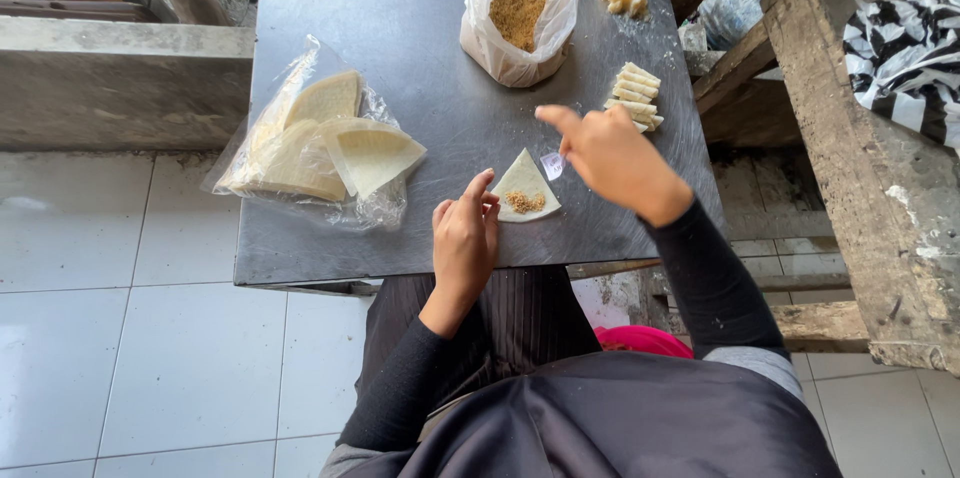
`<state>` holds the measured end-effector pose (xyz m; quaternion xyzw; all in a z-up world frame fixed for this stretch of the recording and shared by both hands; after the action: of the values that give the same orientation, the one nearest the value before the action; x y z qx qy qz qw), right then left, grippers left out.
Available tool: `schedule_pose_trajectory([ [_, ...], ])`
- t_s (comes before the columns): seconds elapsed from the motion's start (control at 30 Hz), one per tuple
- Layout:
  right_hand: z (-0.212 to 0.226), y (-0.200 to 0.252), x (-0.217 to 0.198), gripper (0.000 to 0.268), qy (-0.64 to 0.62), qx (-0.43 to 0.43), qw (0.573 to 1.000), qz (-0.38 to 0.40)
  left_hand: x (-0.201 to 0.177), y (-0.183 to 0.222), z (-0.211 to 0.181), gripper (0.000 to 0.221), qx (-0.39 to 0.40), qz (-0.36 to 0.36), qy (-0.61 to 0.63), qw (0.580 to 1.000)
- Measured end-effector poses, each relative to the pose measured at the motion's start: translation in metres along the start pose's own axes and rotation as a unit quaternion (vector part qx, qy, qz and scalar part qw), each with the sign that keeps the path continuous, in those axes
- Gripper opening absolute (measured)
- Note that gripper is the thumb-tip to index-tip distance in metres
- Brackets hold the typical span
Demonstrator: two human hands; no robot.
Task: The person prepares multiple pastry rolls by placing a small amount of filling onto a triangular piece of dough, folding the sides over, and rolling it into a cylinder by hand.
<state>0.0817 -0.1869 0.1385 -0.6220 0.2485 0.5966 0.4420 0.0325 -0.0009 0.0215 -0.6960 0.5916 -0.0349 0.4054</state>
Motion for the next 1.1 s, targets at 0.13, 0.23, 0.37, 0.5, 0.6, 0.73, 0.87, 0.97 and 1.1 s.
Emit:
schedule_pose_trajectory([
  [0.13,-0.052,-0.041,-0.008,0.056,-0.219,0.049,0.974,0.030,0.001,-0.001,0.000,0.046,0.006,-0.001,0.001,1.000],
  [0.23,-0.093,-0.081,0.007,0.054,-0.212,0.067,0.973,-0.062,0.002,0.000,0.001,0.048,0.009,-0.002,0.005,1.000],
  [0.37,-0.121,-0.129,0.056,0.060,-0.195,0.134,0.955,-0.178,0.003,-0.001,-0.001,0.048,0.008,0.000,0.008,1.000],
  [0.5,-0.098,-0.120,0.065,0.067,-0.252,0.095,0.940,-0.209,0.003,-0.007,-0.009,0.049,0.007,0.008,0.032,0.999],
  [0.6,-0.061,-0.067,0.051,0.063,-0.288,0.112,0.933,-0.183,0.010,-0.012,-0.015,0.051,-0.020,0.033,0.081,0.996],
  [0.73,-0.020,0.008,0.037,0.056,-0.274,0.152,0.933,-0.176,0.021,-0.017,-0.019,0.050,-0.062,0.066,0.148,0.985],
  [0.87,0.004,0.060,0.050,0.051,-0.242,0.197,0.932,-0.185,0.027,-0.016,-0.019,0.047,-0.084,0.075,0.157,0.981],
  [0.97,0.012,0.081,0.066,0.051,-0.203,0.221,0.935,-0.191,0.026,-0.015,-0.018,0.049,-0.071,0.077,0.148,0.983],
  [1.1,0.022,0.088,0.083,0.050,-0.168,0.228,0.934,-0.216,0.025,-0.016,-0.016,0.051,-0.070,0.087,0.127,0.986],
])
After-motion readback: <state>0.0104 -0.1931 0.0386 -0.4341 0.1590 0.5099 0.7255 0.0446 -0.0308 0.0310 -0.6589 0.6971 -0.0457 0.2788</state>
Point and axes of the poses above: each hand's wrist, its own y-axis away from the middle knuckle, its own x-axis out of the palm, z = x × y, the point moved 4 cm from there along -y, towards the middle knuckle, and after that the axes turned 2 degrees about -z, right-handed, at the moved point
